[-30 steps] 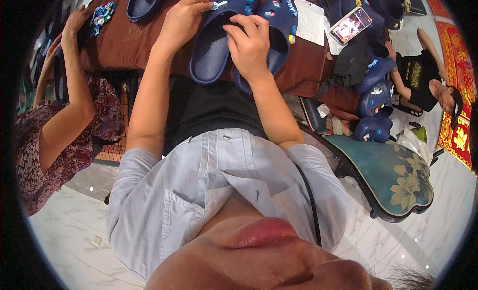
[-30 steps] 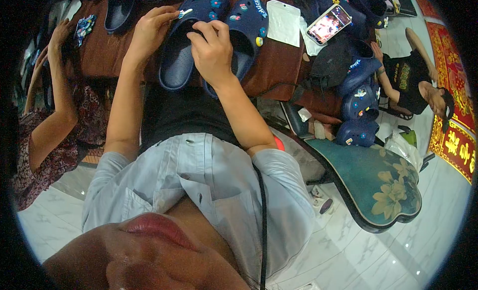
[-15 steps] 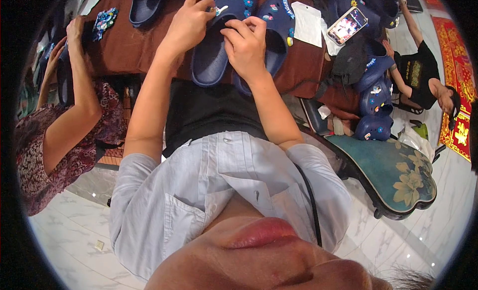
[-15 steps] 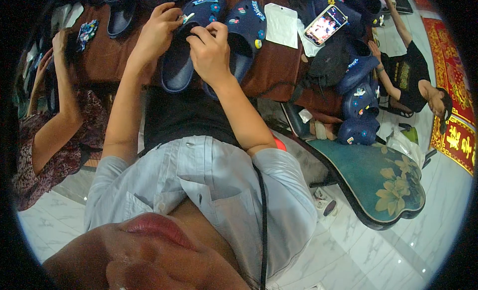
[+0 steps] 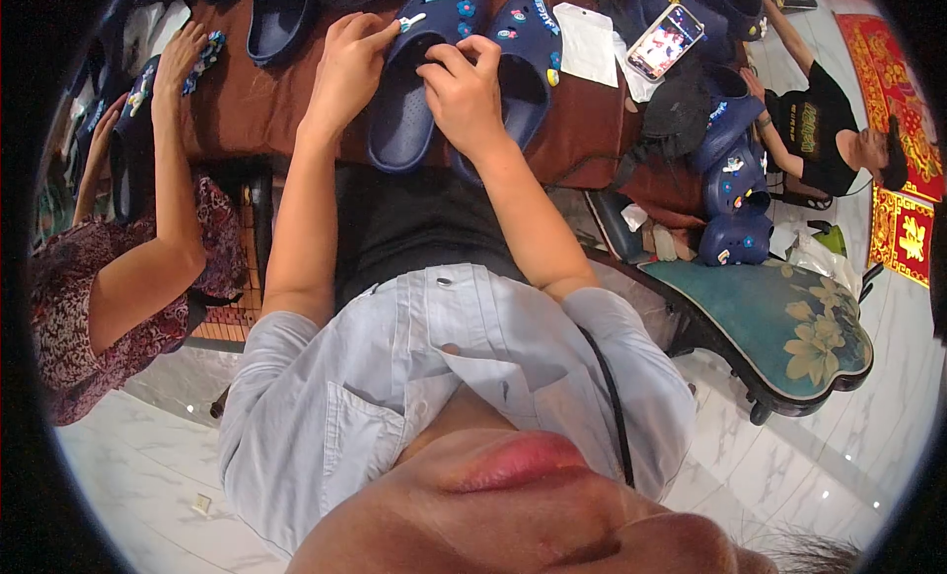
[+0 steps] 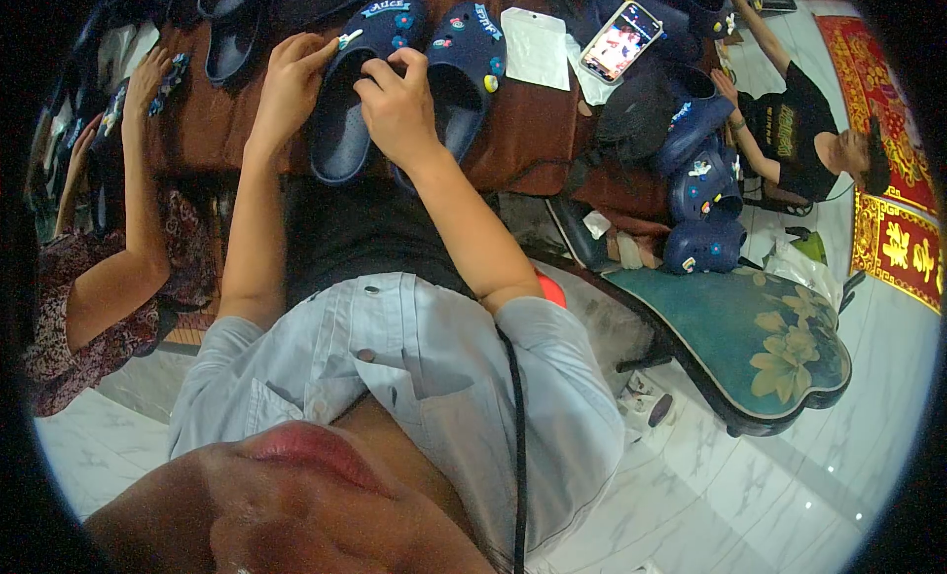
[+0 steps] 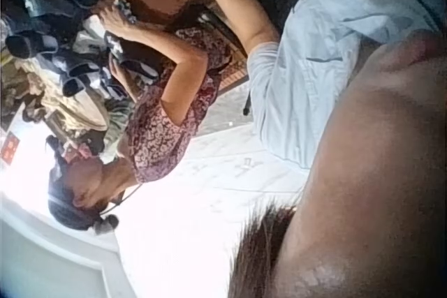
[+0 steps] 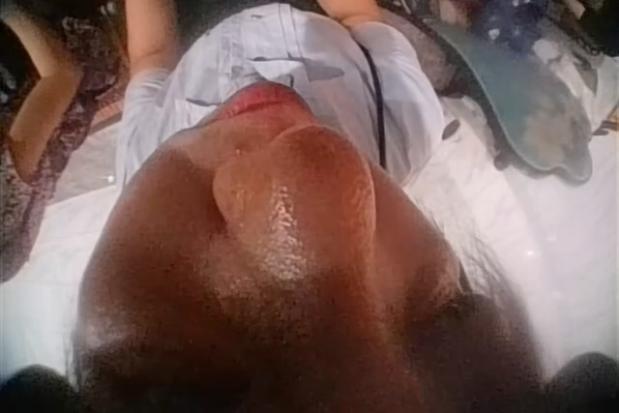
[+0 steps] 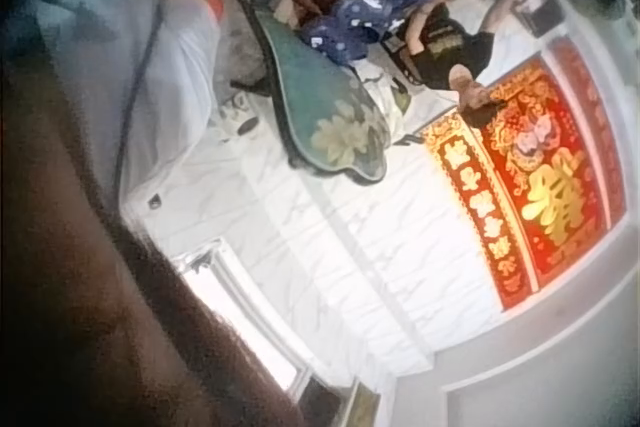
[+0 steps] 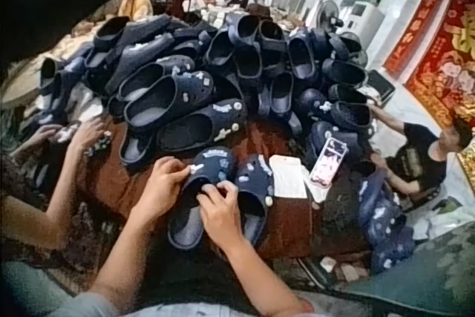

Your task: The person is seen attaching small decorative pins to dark blue clogs.

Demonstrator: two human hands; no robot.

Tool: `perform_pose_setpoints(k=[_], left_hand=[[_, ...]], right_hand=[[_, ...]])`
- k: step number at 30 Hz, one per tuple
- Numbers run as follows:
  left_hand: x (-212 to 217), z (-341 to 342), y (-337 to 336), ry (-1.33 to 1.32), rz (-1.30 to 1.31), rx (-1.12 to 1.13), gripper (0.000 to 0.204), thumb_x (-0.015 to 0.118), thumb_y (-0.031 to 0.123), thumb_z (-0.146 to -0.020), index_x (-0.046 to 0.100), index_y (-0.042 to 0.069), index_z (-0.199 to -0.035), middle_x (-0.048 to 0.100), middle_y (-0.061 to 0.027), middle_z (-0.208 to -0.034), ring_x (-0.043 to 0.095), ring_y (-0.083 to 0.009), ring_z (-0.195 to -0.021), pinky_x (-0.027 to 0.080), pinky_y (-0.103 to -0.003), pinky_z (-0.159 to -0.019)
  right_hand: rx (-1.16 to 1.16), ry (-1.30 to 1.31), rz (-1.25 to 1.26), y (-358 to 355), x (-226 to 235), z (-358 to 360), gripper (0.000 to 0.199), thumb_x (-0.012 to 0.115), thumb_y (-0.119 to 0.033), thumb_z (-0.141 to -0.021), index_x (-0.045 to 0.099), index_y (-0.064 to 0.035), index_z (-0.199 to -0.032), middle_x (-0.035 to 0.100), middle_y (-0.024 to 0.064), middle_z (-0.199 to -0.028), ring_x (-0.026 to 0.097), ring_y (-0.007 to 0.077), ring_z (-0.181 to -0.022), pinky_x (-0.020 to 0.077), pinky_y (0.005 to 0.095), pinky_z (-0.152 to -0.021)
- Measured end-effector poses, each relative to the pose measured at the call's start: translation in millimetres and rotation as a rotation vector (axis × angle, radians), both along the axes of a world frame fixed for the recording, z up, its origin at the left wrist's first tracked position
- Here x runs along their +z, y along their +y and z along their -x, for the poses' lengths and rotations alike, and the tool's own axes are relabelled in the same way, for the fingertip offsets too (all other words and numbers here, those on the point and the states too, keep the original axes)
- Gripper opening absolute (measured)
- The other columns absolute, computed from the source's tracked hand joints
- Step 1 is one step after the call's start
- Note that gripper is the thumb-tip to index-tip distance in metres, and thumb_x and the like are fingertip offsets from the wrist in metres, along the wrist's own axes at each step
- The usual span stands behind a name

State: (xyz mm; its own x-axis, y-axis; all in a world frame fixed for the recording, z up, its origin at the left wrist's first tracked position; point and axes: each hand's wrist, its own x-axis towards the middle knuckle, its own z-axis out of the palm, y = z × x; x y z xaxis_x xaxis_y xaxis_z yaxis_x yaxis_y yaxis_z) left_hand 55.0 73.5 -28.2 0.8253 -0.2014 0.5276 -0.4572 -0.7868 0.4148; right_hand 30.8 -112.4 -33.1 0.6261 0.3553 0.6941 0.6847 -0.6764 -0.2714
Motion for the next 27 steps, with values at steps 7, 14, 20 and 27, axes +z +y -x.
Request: perform_pose_setpoints(k=[7,14,20,27], left_hand=[[-5,-10,1,0.028,0.075,-0.058,0.039,0.058,-0.007,-0.081,0.071,0.007,-0.115,0.063,-0.0122,-0.118,0.051,-0.0335,-0.121,0.041,-0.040,-0.104],[-2,-11,3,0.020,-0.010,-0.045,0.042,0.057,-0.010,-0.079,0.071,0.007,-0.115,0.064,-0.0124,-0.119,0.048,-0.0354,-0.126,0.038,-0.043,-0.109],[-9,-3,-2,0.002,-0.040,0.013,0.045,0.056,-0.008,-0.080,0.070,0.010,-0.120,0.063,-0.0132,-0.119,0.049,-0.0358,-0.124,0.040,-0.043,-0.106],[-14,1,3,-0.057,0.004,-0.025,0.043,0.058,-0.002,-0.082,0.068,0.010,-0.122,0.064,-0.0136,-0.108,0.055,-0.0343,-0.110,0.045,-0.042,-0.096]], right_hand=[[0.000,-0.011,-0.025,1,-1,1,0.016,0.068,-0.002,-0.067,0.071,-0.0060,-0.083,0.064,0.0039,-0.103,0.047,0.0333,-0.109,0.0451,0.0406,-0.094],[0.001,0.007,-0.038,2,0,1,0.014,0.068,-0.002,-0.068,0.071,-0.0062,-0.081,0.064,0.0039,-0.101,0.047,0.0333,-0.108,0.0444,0.0408,-0.094],[0.005,-0.003,-0.059,2,1,1,0.014,0.068,-0.002,-0.067,0.072,-0.0061,-0.080,0.065,0.0042,-0.101,0.047,0.0335,-0.108,0.0441,0.0410,-0.094],[0.025,-0.025,-0.055,-1,5,1,0.012,0.069,-0.003,-0.070,0.072,-0.0060,-0.081,0.065,0.0045,-0.098,0.050,0.0324,-0.106,0.0453,0.0404,-0.093]])
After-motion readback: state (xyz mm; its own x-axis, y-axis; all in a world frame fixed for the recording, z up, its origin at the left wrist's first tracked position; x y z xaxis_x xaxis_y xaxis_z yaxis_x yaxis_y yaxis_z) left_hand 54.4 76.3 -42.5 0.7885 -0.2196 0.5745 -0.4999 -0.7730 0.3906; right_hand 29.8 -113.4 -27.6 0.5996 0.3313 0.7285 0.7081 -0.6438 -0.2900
